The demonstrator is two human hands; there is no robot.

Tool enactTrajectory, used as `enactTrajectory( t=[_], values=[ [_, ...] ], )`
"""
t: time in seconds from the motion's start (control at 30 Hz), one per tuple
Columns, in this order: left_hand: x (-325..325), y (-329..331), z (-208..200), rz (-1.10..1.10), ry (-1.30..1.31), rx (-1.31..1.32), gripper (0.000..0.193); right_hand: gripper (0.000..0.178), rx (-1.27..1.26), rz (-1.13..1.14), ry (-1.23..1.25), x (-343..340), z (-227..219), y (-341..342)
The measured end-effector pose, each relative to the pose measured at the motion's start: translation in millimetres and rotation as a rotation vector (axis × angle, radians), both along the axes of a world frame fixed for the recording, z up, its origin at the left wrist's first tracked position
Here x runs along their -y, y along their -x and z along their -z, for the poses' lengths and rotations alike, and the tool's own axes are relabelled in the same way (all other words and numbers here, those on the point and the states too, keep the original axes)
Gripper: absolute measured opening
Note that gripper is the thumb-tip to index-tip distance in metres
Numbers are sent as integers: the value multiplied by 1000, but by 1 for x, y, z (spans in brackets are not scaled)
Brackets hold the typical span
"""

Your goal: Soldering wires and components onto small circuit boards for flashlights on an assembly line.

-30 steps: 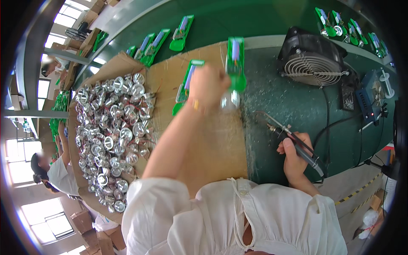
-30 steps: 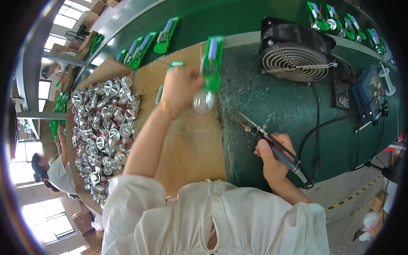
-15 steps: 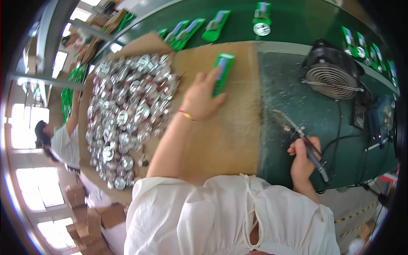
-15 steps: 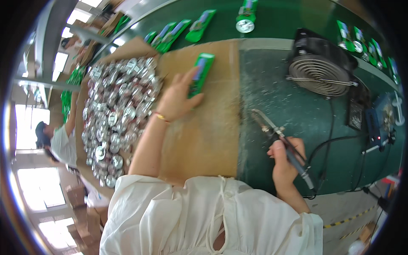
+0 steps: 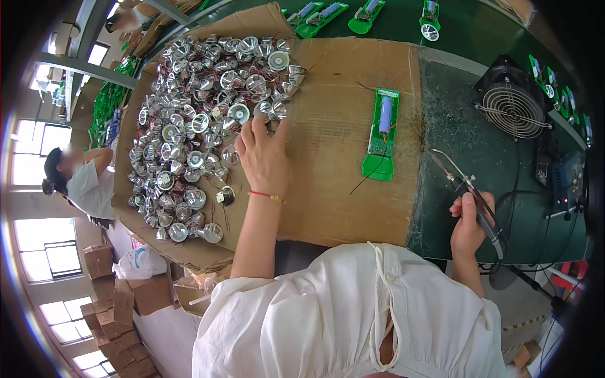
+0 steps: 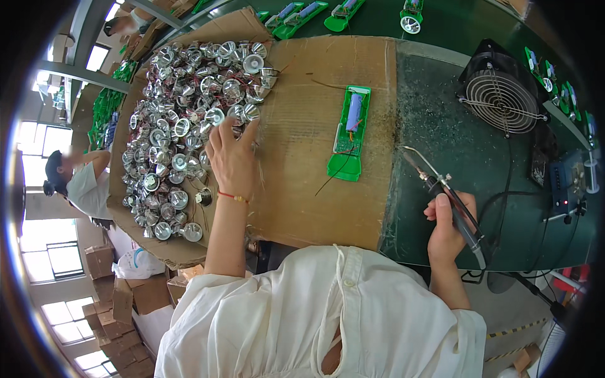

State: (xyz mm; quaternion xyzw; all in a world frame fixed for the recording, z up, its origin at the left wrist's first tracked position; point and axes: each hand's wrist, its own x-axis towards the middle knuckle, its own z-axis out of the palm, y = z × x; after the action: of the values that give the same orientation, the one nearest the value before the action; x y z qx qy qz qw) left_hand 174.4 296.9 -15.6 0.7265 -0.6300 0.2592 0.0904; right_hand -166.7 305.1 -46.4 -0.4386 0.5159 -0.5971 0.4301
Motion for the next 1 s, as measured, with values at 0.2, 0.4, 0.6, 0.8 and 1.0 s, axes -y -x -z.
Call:
enactTrajectory(
  t=[0.2, 0.4, 0.6, 0.8, 1.0],
  values=[
    [19, -11, -12, 69, 53, -209, 11, 17, -26, -39, 11, -10, -9, -6],
    [-1, 47, -10, 491, -72, -908, 10, 17, 21, -141, 4, -19, -17, -12],
    [-3, 77, -1, 442, -187, -939, 7, 18, 14, -258, 76, -16, -19, -26],
    [4, 85, 6, 457, -111, -839, 10, 17, -12, -227, 95, -8, -17, -35],
    [22, 73, 8, 326, -50, -1110, 9, 17, -60, -209, 97, 1, -16, -37]
  ],
)
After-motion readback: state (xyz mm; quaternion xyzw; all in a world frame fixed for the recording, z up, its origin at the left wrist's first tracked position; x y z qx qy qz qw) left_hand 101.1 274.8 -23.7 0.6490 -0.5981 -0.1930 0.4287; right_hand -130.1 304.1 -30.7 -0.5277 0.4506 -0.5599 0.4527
